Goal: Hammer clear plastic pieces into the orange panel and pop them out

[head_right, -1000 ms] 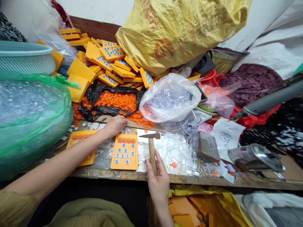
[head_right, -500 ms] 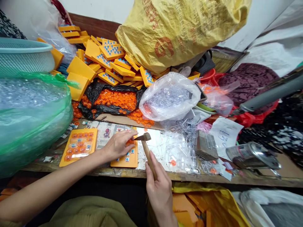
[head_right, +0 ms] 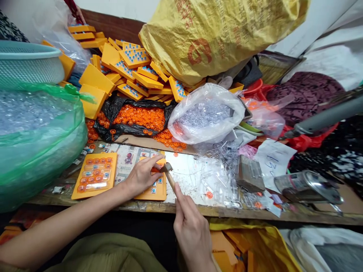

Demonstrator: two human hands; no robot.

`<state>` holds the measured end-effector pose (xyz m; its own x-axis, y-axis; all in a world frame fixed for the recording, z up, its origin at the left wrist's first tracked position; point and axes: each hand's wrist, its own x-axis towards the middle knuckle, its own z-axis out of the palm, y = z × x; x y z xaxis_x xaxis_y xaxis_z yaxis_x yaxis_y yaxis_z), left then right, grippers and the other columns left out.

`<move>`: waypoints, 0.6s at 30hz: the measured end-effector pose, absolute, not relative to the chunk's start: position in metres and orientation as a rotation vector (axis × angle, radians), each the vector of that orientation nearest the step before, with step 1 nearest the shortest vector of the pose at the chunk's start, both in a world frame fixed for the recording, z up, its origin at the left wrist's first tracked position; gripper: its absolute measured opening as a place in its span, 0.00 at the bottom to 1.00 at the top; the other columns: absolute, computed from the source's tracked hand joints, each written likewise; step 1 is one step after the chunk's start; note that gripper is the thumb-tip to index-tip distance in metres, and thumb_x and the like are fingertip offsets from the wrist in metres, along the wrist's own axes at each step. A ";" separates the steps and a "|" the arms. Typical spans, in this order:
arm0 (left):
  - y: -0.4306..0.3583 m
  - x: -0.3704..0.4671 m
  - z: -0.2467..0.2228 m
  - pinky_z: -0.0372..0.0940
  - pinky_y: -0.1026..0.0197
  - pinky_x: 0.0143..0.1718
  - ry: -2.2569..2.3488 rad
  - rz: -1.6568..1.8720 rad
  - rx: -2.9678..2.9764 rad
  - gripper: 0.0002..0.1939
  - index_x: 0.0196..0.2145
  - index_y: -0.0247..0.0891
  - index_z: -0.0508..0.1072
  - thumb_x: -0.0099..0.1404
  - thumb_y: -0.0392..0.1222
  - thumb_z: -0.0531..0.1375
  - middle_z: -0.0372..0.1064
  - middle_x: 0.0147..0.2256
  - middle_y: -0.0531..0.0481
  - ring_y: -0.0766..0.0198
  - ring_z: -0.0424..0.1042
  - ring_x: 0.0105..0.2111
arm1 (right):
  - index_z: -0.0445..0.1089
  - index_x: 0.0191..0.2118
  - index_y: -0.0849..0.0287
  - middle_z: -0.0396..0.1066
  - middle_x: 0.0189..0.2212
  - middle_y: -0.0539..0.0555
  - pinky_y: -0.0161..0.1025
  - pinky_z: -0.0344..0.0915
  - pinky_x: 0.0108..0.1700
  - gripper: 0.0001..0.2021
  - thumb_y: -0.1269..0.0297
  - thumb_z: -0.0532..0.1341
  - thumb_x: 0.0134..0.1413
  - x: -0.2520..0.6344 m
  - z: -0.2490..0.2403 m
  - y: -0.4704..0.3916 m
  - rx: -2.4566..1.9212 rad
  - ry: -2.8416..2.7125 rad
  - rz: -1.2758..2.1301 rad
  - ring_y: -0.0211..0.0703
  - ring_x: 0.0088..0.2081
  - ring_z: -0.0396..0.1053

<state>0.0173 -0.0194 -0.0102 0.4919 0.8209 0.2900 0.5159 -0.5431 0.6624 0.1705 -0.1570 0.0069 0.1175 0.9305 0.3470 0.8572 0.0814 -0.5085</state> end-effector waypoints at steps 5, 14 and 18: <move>-0.012 0.011 -0.004 0.70 0.56 0.41 1.029 0.842 2.214 0.28 0.53 0.33 0.68 0.54 0.35 0.67 0.76 0.35 0.47 0.59 0.74 0.36 | 0.67 0.57 0.52 0.73 0.50 0.54 0.40 0.68 0.51 0.20 0.61 0.57 0.60 0.172 -0.008 -0.155 -1.819 -1.480 0.409 0.47 0.49 0.73; 0.109 -0.009 0.008 0.66 0.55 0.49 1.438 0.721 2.284 0.11 0.36 0.37 0.78 0.59 0.31 0.57 0.77 0.39 0.45 0.56 0.73 0.42 | 0.67 0.57 0.56 0.77 0.41 0.56 0.43 0.73 0.38 0.31 0.52 0.66 0.46 0.170 -0.023 -0.141 -1.814 -0.852 0.672 0.52 0.40 0.75; 0.113 -0.006 0.002 0.68 0.62 0.42 1.373 0.541 2.290 0.10 0.34 0.38 0.80 0.58 0.33 0.58 0.78 0.34 0.48 0.59 0.75 0.36 | 0.68 0.57 0.55 0.77 0.37 0.55 0.40 0.72 0.32 0.31 0.53 0.67 0.46 0.169 -0.023 -0.142 -1.780 -0.840 0.632 0.48 0.34 0.74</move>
<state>-0.0064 0.1133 0.0023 0.4385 0.8913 0.1154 0.7302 -0.4282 0.5324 0.1690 -0.1420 -0.0232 0.6181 0.7854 -0.0316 0.2476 -0.2327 -0.9405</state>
